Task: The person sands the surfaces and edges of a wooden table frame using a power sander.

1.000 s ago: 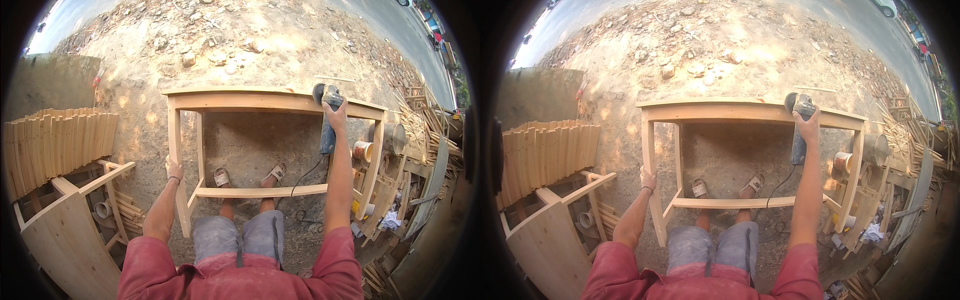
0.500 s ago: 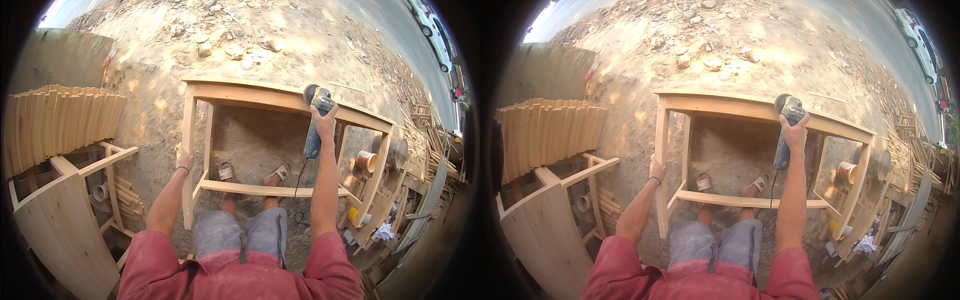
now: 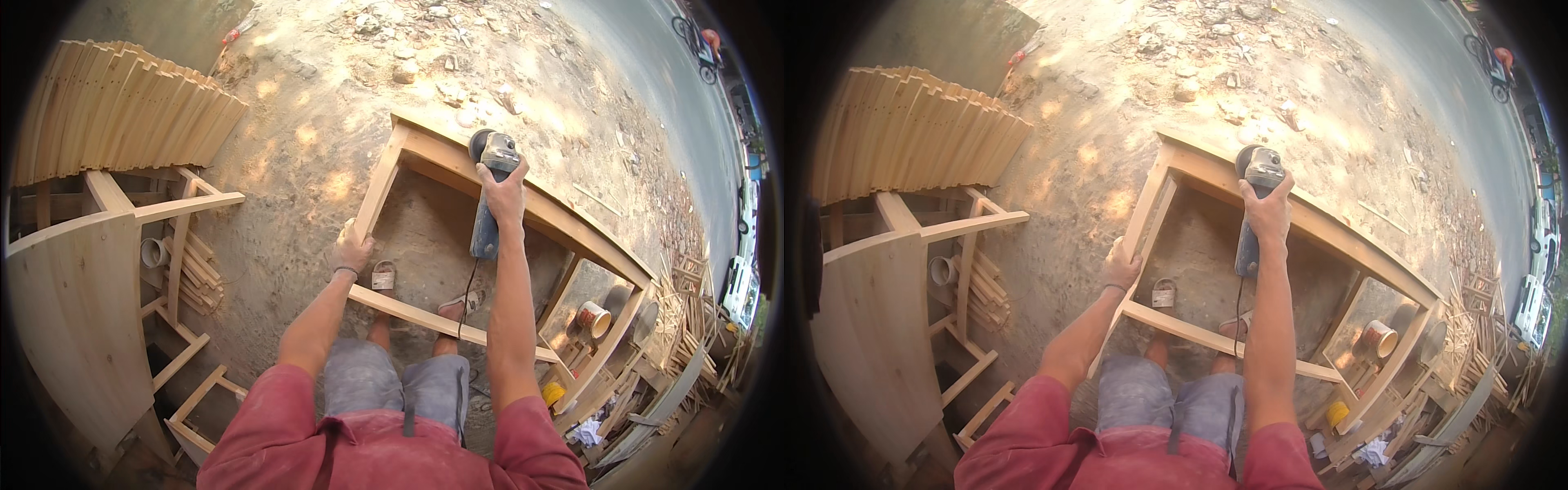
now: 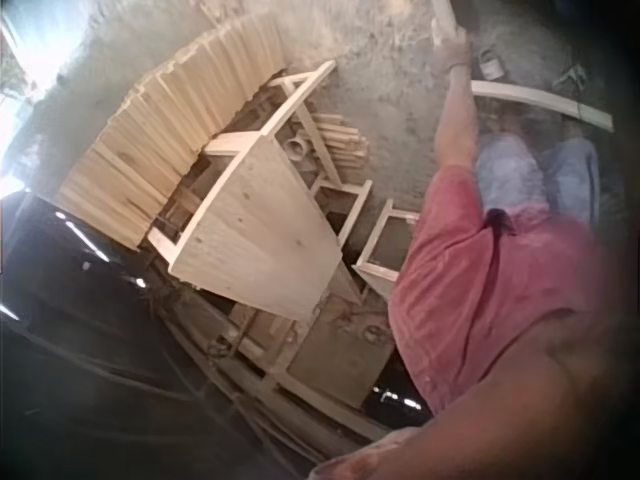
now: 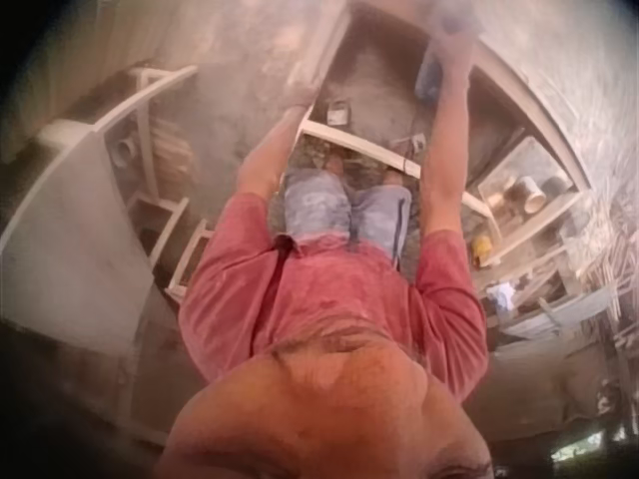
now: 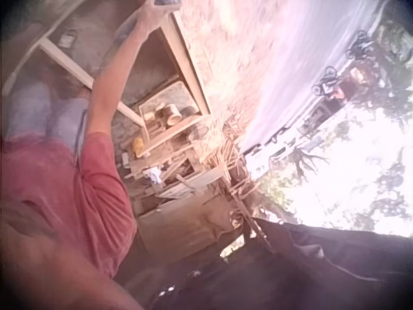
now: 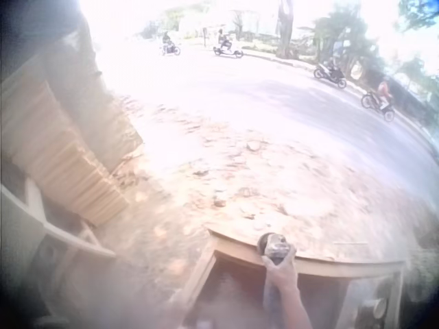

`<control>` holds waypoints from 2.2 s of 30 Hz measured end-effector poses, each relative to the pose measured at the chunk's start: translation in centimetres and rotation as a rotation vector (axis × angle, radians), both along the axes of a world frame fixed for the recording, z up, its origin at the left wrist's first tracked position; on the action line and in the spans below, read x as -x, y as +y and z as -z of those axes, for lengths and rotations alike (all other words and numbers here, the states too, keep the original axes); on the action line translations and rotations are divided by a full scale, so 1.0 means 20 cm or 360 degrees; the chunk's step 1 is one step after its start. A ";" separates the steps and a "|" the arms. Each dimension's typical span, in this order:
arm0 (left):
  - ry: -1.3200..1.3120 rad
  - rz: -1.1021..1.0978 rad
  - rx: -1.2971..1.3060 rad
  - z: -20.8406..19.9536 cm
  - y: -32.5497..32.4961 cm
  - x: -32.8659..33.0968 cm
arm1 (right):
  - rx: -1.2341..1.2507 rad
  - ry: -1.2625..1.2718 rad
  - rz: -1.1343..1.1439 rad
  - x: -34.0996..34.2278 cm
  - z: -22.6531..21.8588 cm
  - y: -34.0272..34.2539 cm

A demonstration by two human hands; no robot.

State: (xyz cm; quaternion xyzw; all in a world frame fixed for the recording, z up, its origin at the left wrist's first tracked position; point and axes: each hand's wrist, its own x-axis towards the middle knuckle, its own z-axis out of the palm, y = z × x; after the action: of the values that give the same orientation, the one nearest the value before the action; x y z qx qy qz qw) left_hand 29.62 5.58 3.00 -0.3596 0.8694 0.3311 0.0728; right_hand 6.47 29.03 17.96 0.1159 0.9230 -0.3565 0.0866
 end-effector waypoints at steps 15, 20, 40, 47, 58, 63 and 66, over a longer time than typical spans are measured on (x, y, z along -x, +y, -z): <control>-0.0091 -0.0010 -0.0083 -0.03 -0.03 -0.01 | -0.0106 -0.0117 -0.0351 0.06 -0.02 -0.73; -0.0067 -0.0035 -0.0227 -0.06 -0.04 0.01 | -0.0146 -0.0130 -0.0465 0.07 0.00 -0.83; 0.0173 0.0024 0.0007 0.03 -0.03 -0.01 | -0.0135 0.0229 0.0260 -0.14 0.11 0.47; 0.0064 0.0047 -0.0095 0.00 -0.02 -0.02 | -0.0081 0.0243 0.0692 -0.14 0.16 1.44; 0.0097 0.0140 -0.0092 0.00 0.02 -0.03 | 0.1319 0.0137 0.1342 -1.45 -0.02 1.30; 0.0104 0.0302 -0.0097 0.40 -0.18 -0.03 | 0.1459 0.0060 0.1223 -1.78 -0.20 0.85; -0.0254 0.0469 -0.0301 0.38 -0.30 -0.02 | 0.1611 -0.0053 0.1169 -1.93 -0.16 0.75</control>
State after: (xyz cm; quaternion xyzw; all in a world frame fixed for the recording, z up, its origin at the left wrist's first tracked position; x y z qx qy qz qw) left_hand 30.05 -0.39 -4.63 -0.2450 0.8691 0.3674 0.2227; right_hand 45.16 44.07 21.24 0.3758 0.5382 -0.7542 0.0170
